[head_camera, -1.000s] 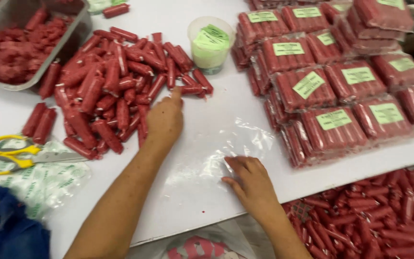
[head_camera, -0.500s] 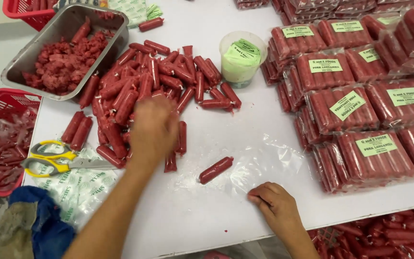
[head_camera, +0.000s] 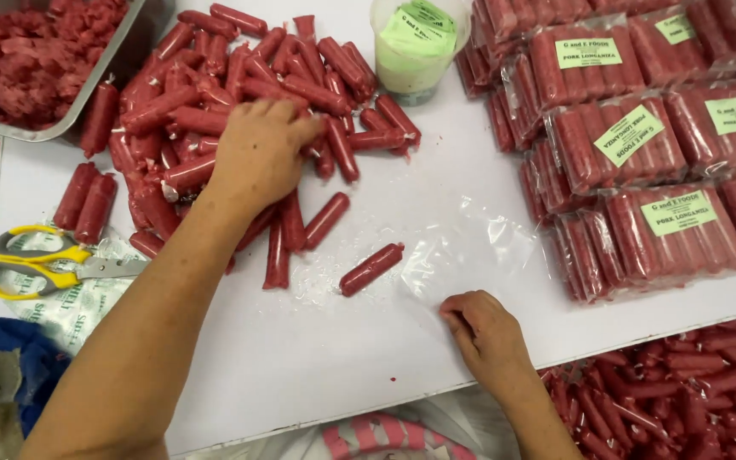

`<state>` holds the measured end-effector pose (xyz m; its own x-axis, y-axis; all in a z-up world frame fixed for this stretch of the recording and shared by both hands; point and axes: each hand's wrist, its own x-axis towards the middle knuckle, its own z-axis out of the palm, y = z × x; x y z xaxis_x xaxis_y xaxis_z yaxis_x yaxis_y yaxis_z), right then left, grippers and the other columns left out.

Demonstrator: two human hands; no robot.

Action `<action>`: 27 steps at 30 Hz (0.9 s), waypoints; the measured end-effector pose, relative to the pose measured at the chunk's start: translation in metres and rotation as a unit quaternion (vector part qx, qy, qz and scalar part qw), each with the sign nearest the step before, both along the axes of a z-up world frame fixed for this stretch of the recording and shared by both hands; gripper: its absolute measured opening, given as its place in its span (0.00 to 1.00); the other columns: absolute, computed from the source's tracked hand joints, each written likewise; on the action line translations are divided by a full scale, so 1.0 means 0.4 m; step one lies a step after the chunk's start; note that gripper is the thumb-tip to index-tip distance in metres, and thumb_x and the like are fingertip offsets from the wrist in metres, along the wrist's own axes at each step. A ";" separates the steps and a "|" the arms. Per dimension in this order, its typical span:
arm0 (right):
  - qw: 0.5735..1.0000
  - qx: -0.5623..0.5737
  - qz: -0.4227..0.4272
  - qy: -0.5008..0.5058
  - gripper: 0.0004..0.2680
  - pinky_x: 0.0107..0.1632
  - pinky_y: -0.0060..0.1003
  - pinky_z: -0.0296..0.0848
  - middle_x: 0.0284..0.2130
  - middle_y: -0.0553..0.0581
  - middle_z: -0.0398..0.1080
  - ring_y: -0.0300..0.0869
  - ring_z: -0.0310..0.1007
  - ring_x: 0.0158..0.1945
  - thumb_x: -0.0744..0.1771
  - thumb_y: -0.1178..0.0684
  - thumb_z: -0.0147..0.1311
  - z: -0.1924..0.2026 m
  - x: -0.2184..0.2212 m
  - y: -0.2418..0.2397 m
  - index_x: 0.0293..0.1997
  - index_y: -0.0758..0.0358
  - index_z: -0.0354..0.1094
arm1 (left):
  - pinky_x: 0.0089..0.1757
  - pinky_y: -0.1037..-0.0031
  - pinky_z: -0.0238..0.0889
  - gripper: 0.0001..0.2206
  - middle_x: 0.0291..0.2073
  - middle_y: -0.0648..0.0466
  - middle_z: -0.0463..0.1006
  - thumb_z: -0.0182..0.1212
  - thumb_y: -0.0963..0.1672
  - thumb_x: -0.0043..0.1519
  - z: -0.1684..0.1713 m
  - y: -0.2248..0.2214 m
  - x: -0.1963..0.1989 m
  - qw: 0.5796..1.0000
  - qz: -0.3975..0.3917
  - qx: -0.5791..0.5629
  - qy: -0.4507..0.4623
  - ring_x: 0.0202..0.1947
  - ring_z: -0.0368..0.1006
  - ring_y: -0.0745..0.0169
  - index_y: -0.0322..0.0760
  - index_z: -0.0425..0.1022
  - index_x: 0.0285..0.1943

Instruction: Manually sorting and packaging small red sausages into plastic bags, adding labels, and stacking the finished packs.

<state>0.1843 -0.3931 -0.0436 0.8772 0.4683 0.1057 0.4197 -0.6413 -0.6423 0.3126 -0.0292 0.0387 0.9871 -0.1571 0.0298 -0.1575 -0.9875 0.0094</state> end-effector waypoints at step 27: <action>0.976 0.149 -0.126 0.102 0.15 0.38 0.35 0.79 0.25 0.54 0.78 0.41 0.77 0.29 0.60 0.56 0.68 0.029 -0.022 0.029 0.51 0.58 0.77 | 0.37 0.64 0.69 0.27 0.45 0.47 0.75 0.57 0.53 0.63 -0.168 -0.276 -0.339 0.986 -0.079 -0.048 -0.142 0.41 0.72 0.48 0.51 0.65 0.72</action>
<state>0.1754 -0.3817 -0.0320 0.9773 0.2112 0.0149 0.1169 -0.4798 -0.8695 0.1769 -0.1395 -0.0283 0.9003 -0.2918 0.3231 -0.3192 -0.9471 0.0342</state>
